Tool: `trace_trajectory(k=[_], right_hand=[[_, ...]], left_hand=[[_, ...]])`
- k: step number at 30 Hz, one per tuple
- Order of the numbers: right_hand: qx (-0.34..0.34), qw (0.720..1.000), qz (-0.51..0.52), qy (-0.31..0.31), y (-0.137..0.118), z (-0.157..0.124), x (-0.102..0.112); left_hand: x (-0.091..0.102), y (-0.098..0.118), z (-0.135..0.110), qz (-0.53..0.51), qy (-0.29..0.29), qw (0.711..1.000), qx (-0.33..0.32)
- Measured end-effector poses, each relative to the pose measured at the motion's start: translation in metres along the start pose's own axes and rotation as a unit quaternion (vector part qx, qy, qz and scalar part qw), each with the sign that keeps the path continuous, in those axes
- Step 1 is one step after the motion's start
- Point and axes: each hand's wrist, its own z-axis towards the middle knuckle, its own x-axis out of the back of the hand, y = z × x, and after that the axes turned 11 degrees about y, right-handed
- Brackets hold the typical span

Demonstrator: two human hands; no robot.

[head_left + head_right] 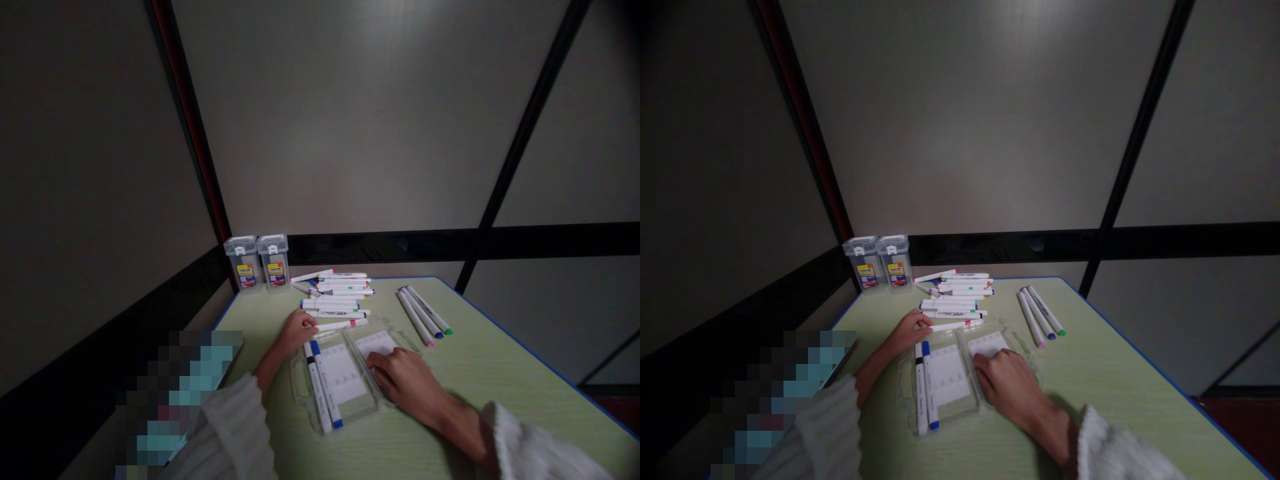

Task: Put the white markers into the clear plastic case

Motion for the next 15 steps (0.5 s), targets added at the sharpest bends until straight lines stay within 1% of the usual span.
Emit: trace_trajectory(k=[7,10,13,15], right_hand=[[-0.004,1.0,0.006,-0.004,0.0,0.0,-0.0006],[-0.007,1.0,0.013,-0.012,-0.0001,-0.0001,-0.0002],[-0.005,1.0,0.011,-0.01,0.0005,0.0,-0.0008],[-0.004,1.0,0.009,-0.006,0.0013,0.0,-0.0022]], left_hand=[[0.0011,-0.0028,-0.0007,-0.015,-0.017,1.0,-0.012],[0.0007,-0.0046,-0.0001,-0.026,-0.014,0.999,0.012],[0.0011,-0.0048,-0.0004,-0.06,-0.018,0.997,0.039],[0.0015,-0.0042,-0.0009,-0.083,-0.021,0.995,0.046]])
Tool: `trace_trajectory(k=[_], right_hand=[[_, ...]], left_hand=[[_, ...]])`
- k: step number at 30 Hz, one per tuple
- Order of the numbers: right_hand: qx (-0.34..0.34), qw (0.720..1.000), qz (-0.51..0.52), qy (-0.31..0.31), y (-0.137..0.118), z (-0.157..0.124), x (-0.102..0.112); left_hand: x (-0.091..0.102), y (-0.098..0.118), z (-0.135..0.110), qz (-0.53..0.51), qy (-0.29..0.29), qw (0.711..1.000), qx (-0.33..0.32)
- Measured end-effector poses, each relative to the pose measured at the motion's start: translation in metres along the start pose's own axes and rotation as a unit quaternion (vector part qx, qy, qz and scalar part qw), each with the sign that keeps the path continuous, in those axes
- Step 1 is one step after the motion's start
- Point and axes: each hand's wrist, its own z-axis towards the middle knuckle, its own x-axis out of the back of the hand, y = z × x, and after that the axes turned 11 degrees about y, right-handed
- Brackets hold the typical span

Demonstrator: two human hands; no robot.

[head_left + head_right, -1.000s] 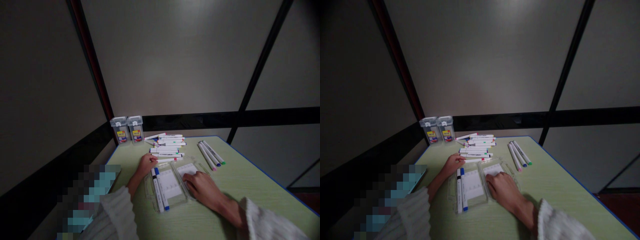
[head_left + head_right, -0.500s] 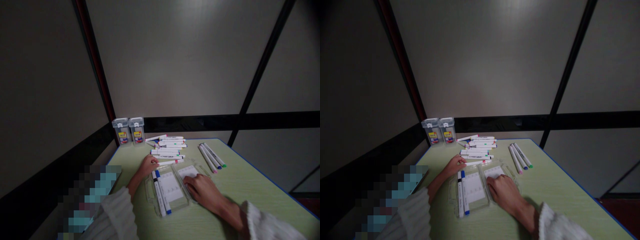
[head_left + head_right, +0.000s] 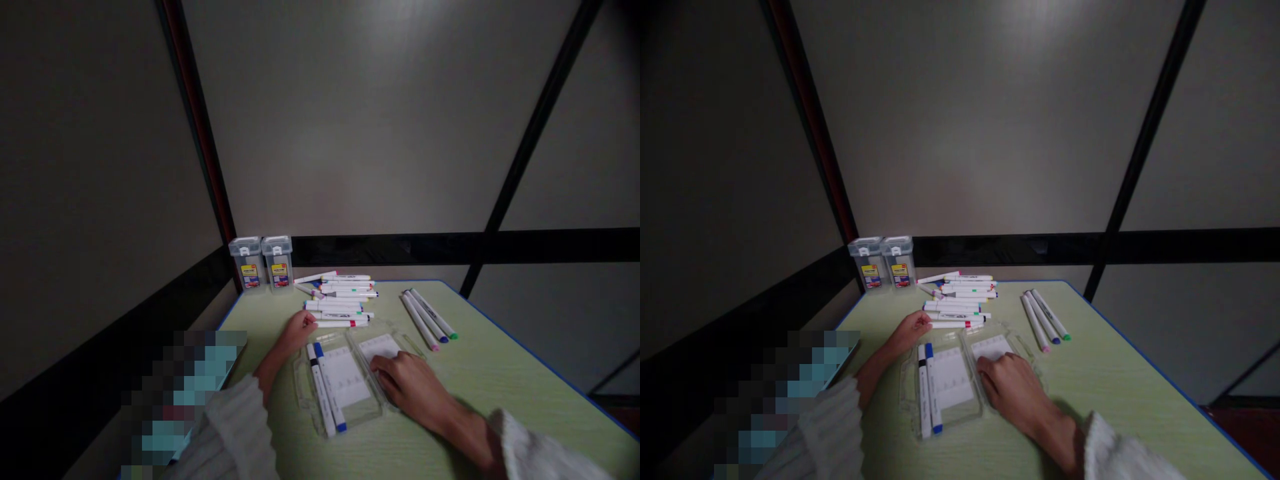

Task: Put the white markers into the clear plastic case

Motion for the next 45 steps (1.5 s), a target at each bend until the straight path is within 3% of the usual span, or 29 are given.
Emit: trace_trajectory(k=[15,30,39,45], right_hand=[[0.004,1.0,0.003,0.015,0.002,0.0,-0.004],[0.01,0.999,0.022,0.032,0.002,-0.001,-0.002],[0.048,0.984,0.119,0.127,0.005,-0.001,-0.004],[0.036,0.982,0.126,0.137,0.002,-0.001,-0.003]], left_hand=[[-0.001,0.006,-0.003,-0.128,0.03,0.991,0.033],[0.001,0.027,-0.009,-0.236,0.112,0.96,0.102],[-0.014,0.044,-0.022,-0.242,0.107,0.959,0.102],[-0.032,0.066,-0.039,-0.237,0.09,0.963,0.092]])
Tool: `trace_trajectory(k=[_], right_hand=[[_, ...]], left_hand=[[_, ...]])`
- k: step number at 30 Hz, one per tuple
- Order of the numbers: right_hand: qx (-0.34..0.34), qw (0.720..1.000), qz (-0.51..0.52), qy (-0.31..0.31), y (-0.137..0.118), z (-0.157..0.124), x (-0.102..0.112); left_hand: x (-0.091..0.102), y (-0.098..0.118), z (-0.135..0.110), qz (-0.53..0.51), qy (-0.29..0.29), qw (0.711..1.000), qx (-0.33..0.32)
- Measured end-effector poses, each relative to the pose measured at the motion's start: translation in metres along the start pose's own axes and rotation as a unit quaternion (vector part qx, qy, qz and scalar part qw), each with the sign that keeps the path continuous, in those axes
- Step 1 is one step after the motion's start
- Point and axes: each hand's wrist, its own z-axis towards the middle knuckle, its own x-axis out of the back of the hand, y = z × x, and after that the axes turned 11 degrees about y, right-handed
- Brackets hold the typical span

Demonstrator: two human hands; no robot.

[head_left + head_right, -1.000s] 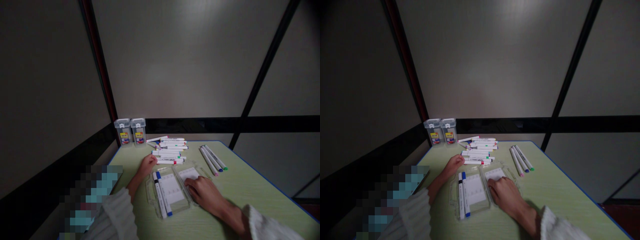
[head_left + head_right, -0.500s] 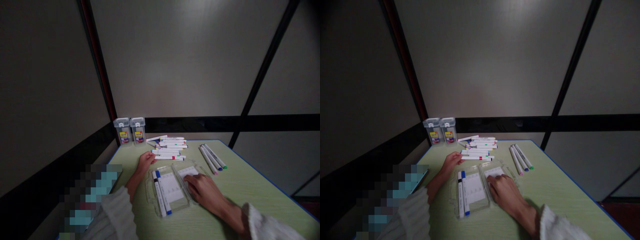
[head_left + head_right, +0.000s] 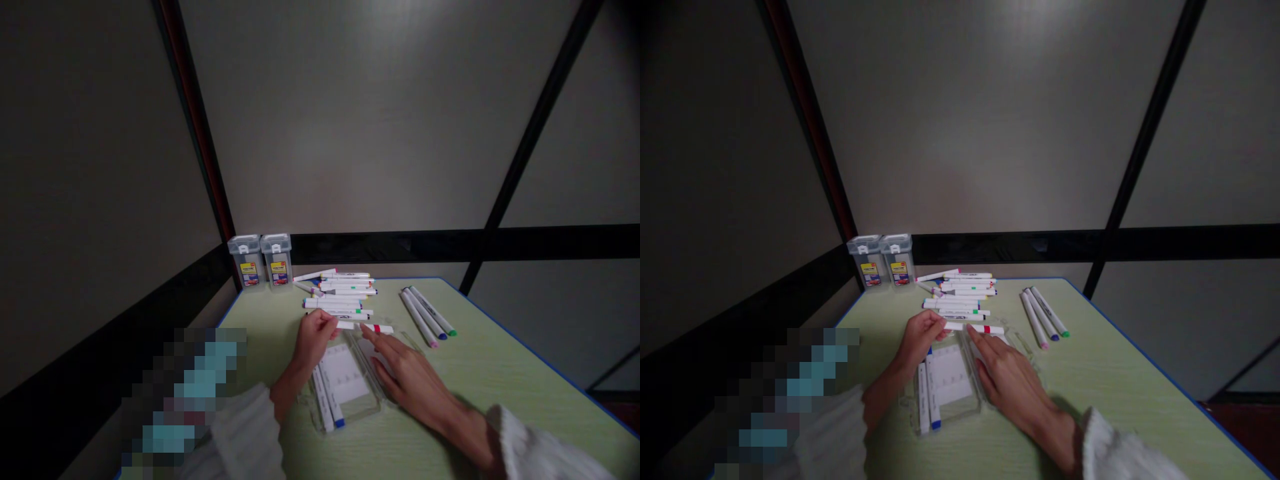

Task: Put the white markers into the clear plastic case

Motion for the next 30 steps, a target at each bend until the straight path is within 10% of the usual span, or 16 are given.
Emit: trace_trajectory(k=[30], right_hand=[[-0.036,0.991,0.127,-0.021,-0.007,0.002,0.003]], left_hand=[[-0.023,0.001,-0.041,-0.03,-0.116,0.993,0.021]])
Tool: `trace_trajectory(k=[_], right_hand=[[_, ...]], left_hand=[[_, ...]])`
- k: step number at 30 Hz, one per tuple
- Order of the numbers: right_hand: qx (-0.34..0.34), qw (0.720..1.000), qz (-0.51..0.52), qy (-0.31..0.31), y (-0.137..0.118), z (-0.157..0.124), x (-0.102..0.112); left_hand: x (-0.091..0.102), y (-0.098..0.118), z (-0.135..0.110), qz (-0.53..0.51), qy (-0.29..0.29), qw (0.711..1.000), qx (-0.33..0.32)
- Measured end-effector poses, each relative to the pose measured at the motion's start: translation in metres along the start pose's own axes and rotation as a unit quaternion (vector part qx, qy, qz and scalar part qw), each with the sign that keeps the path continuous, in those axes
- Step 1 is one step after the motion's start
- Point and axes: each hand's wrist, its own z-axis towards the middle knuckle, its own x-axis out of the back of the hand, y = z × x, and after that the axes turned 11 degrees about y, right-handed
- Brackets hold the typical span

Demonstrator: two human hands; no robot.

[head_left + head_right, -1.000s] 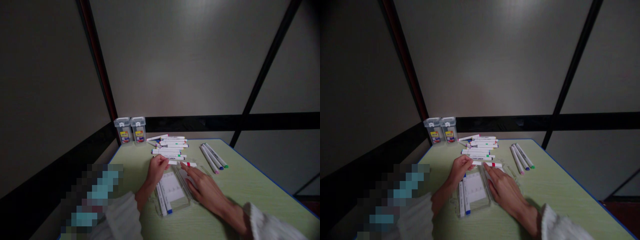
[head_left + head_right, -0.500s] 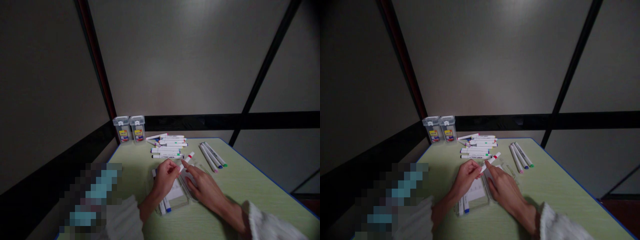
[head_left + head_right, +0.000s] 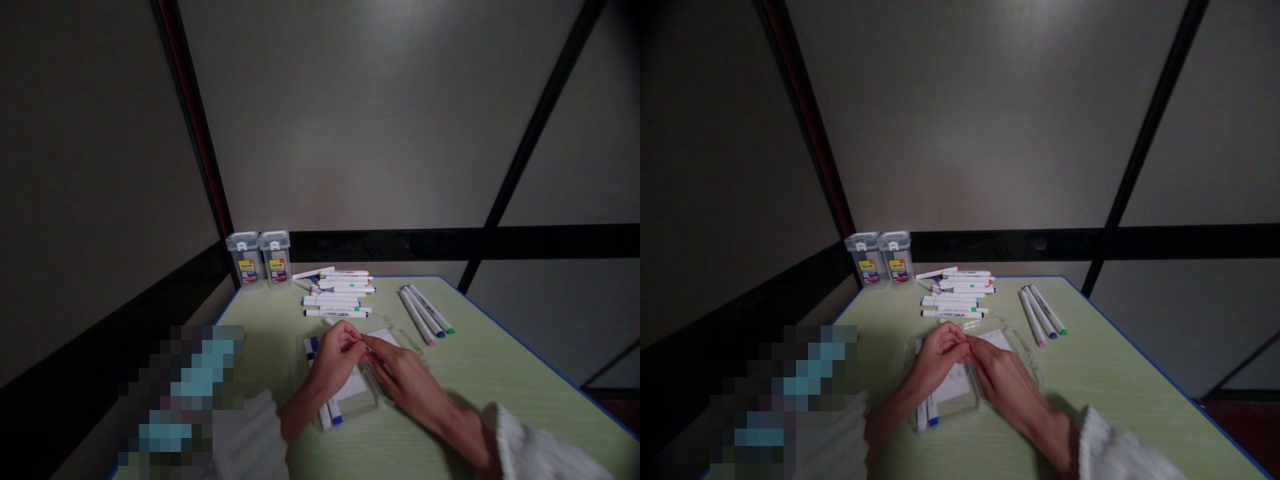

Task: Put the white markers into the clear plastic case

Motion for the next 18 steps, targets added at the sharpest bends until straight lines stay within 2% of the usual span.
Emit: trace_trajectory(k=[6,11,18], right_hand=[[-0.001,1.0,0.012,0.008,0.001,-0.001,-0.001],[0.004,1.0,-0.021,0.005,0.001,-0.002,-0.003],[0.033,0.995,-0.088,-0.041,-0.006,-0.001,-0.002]], left_hand=[[0.002,0.0,0.002,0.012,0.006,1.0,-0.016],[0.005,-0.002,0.006,0.042,0.014,0.999,-0.018],[0.022,-0.01,0.024,0.135,0.1,0.982,-0.083]])
